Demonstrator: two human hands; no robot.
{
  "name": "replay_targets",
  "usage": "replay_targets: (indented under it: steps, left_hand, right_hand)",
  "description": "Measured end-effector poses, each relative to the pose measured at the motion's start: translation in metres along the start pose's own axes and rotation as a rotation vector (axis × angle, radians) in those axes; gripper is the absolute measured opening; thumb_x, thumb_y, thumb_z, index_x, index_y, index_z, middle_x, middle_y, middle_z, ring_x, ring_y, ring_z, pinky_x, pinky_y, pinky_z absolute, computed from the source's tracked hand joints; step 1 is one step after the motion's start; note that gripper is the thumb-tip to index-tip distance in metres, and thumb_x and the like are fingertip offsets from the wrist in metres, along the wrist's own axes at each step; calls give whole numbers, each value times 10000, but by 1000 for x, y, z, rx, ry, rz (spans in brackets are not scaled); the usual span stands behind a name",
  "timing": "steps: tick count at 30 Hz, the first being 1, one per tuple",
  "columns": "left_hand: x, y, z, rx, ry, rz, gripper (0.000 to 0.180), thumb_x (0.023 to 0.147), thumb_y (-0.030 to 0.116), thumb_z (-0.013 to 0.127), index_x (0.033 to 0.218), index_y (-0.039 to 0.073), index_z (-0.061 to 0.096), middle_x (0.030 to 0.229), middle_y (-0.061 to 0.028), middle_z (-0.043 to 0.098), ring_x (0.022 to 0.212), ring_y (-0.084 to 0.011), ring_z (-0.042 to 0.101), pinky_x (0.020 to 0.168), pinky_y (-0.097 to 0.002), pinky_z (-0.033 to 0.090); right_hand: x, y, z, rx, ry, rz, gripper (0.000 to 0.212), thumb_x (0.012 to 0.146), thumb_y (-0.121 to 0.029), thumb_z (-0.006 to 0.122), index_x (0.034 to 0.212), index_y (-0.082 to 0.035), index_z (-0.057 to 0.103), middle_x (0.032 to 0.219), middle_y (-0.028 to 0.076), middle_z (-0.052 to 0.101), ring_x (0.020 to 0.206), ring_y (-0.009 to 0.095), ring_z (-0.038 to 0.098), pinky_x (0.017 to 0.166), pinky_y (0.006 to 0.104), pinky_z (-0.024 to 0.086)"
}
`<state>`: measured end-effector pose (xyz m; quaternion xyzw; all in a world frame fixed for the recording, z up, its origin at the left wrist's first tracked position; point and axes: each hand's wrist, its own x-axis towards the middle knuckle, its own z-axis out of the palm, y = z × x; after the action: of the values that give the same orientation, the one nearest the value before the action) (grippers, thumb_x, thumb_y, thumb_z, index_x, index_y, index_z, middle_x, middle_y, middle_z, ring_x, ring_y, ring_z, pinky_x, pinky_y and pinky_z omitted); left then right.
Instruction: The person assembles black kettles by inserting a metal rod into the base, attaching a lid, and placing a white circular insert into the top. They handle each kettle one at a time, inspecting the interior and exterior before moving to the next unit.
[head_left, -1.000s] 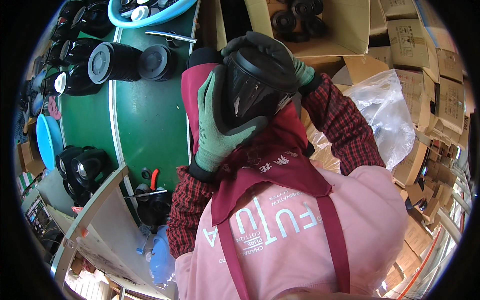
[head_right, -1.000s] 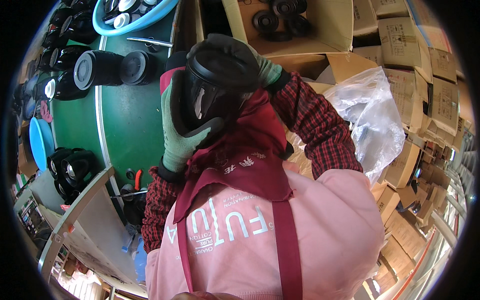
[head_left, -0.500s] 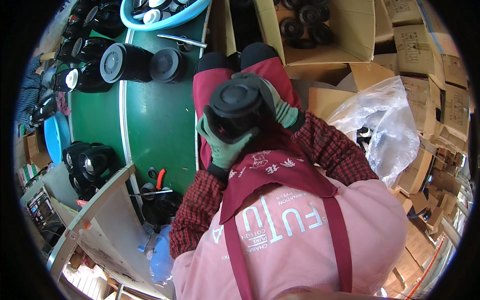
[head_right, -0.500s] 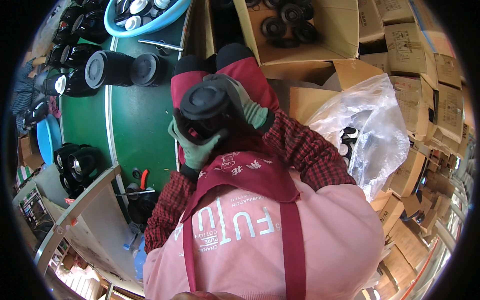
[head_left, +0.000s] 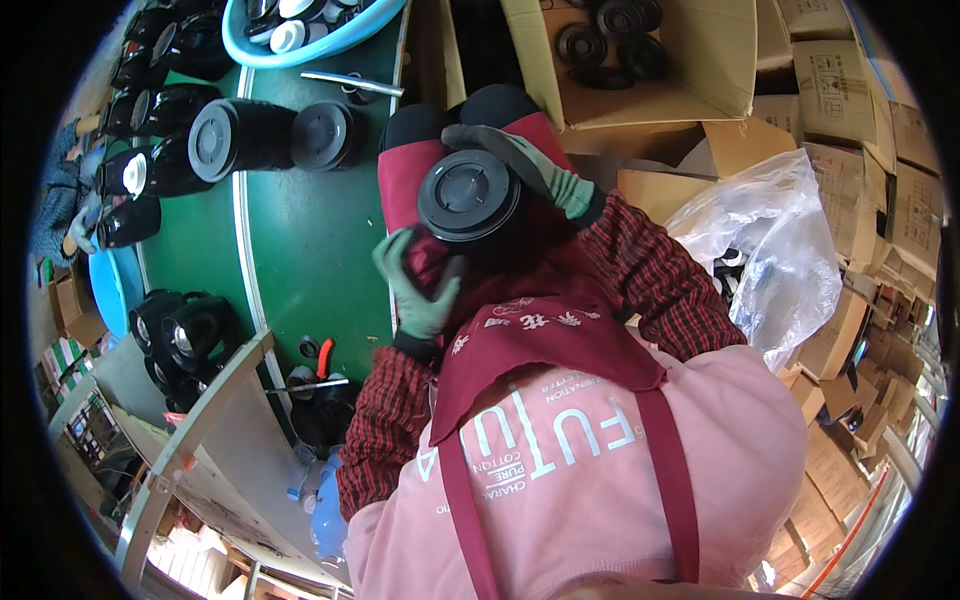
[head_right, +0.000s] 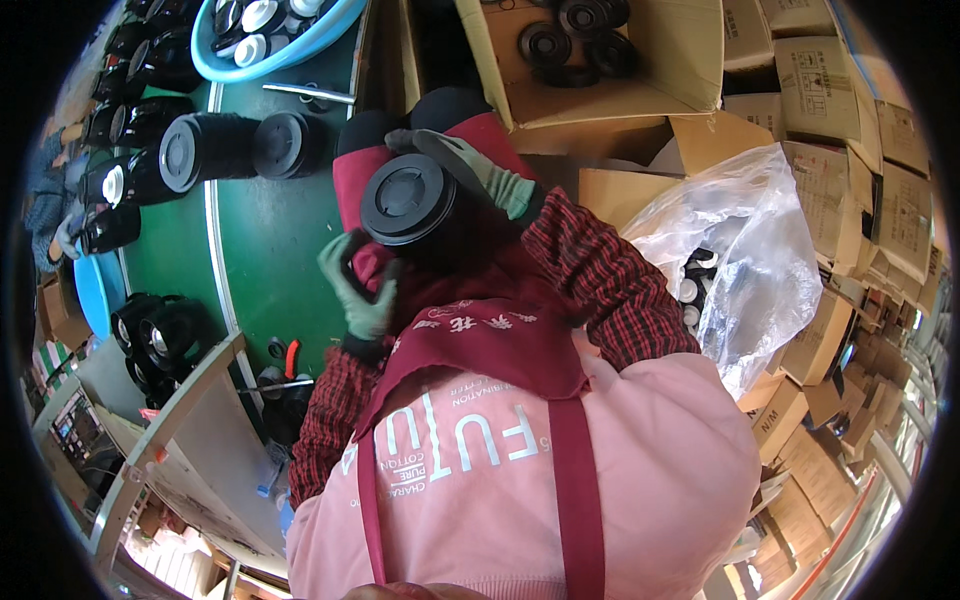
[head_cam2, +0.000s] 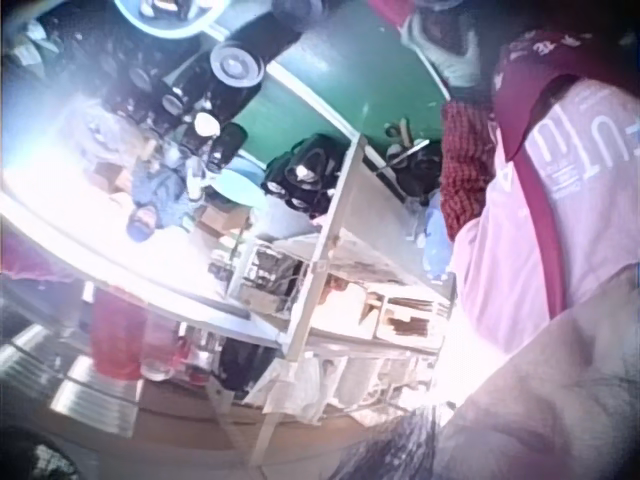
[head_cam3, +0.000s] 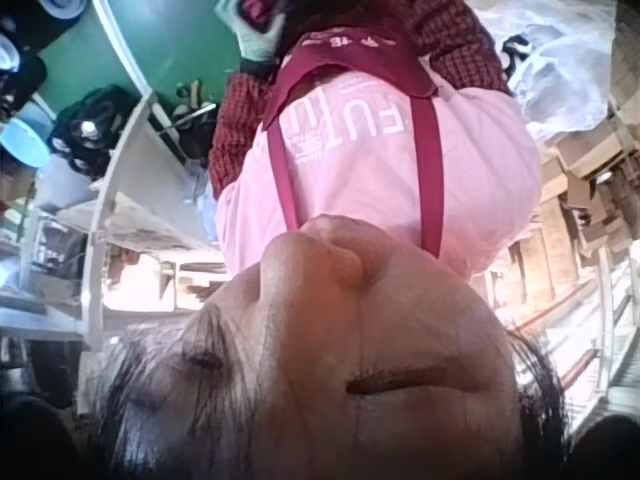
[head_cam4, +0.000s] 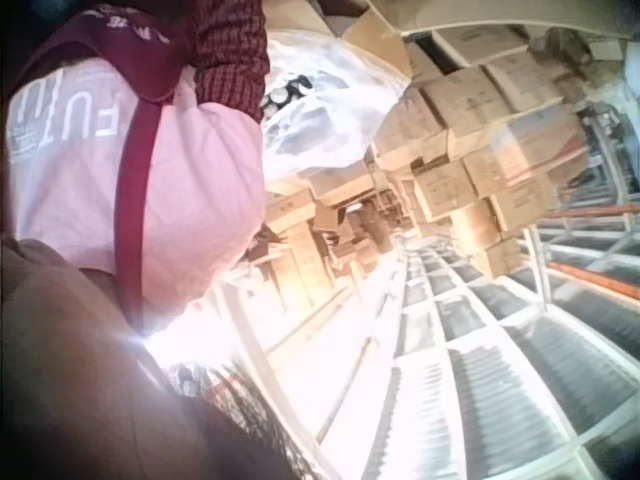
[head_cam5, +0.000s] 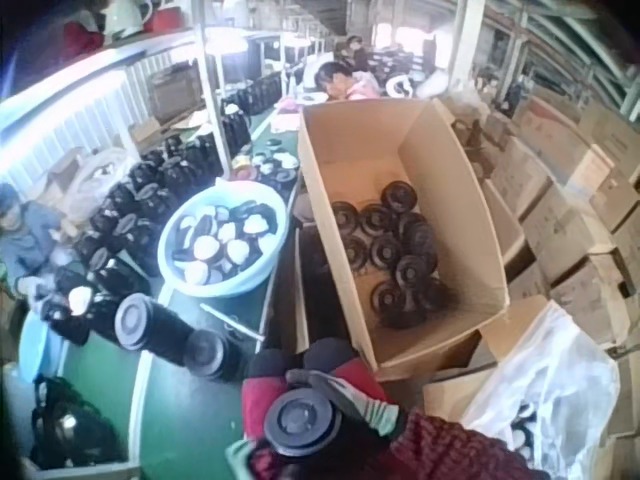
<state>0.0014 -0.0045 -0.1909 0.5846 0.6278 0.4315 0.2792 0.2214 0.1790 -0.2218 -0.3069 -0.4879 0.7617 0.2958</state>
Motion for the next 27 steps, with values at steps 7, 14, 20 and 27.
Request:
replay_targets:
  steps: [7,14,20,27]
  left_hand:
    - [92,-101,-92,-776,586,-209,600,1125,371,499,1601,12,435,1541,-144,585,1449,-271,533,1235,-473,384]
    - [87,-9,49,-841,141,-269,705,1147,546,404,1660,63,408,1632,-156,515,1494,-287,497,1297,-482,308]
    - [105,-105,-34,-579,355,-207,608,1154,486,387,1567,51,489,1569,-136,557,1430,-270,534,1254,-476,376]
    - [107,-21,34,-975,11,-430,552,1161,299,446,1640,31,392,1554,-180,567,1341,-279,616,1156,-430,481]
  right_hand:
    - [-18,-40,-107,-102,471,-680,629,1186,-408,390,1677,-18,342,1697,127,434,1533,264,462,1289,392,340]
    - [-14,6,-8,-63,280,-330,706,1170,-517,357,1660,-8,368,1677,163,451,1539,277,463,1302,412,325]
    - [3,-9,-12,-254,213,-375,550,1102,-325,517,1549,-6,537,1490,141,621,1389,240,586,1187,372,412]
    - [2,-1,6,-20,41,-275,590,1138,-339,554,1628,-36,422,1554,137,517,1446,250,516,1230,353,388]
